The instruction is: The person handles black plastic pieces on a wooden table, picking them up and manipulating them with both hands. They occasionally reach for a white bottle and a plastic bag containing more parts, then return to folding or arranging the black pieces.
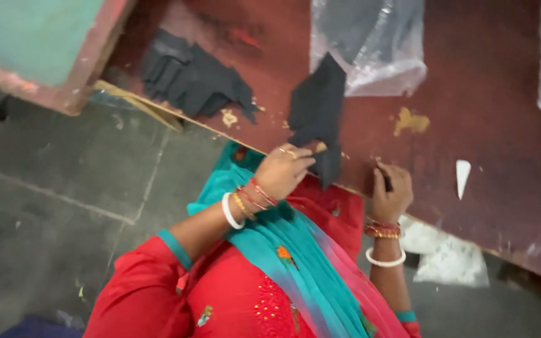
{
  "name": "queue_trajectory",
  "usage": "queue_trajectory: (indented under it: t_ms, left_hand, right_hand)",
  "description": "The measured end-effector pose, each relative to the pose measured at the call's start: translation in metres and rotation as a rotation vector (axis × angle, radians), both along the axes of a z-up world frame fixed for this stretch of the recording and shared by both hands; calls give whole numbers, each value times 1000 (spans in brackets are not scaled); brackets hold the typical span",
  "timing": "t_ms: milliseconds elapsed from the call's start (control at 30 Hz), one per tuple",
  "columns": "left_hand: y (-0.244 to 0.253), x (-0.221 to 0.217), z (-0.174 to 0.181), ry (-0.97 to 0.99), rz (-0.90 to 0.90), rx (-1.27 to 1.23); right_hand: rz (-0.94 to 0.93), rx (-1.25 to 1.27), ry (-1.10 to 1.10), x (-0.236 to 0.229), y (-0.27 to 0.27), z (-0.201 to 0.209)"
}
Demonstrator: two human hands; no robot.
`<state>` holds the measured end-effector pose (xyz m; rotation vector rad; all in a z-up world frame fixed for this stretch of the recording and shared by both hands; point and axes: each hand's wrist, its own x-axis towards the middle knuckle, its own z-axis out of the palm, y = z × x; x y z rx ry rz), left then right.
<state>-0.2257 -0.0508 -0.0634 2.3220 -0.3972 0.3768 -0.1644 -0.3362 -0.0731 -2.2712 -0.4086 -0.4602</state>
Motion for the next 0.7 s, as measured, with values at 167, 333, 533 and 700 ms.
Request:
queue_trajectory:
  t_ms: [167, 333, 533, 700]
  left_hand:
    - [105, -10, 48, -61, 410, -25]
    - [206, 0, 21, -172, 652, 35]
    - [212, 11, 43, -193, 773, 124]
    - [96, 27, 29, -10, 329, -22]
  right_hand:
    - [-30, -16, -33, -3, 6, 2]
    - [-43, -28, -24, -2, 6, 0]
    - [-85, -45, -13, -3, 9, 0]
    - [-22, -65, -42, 1, 29, 11]
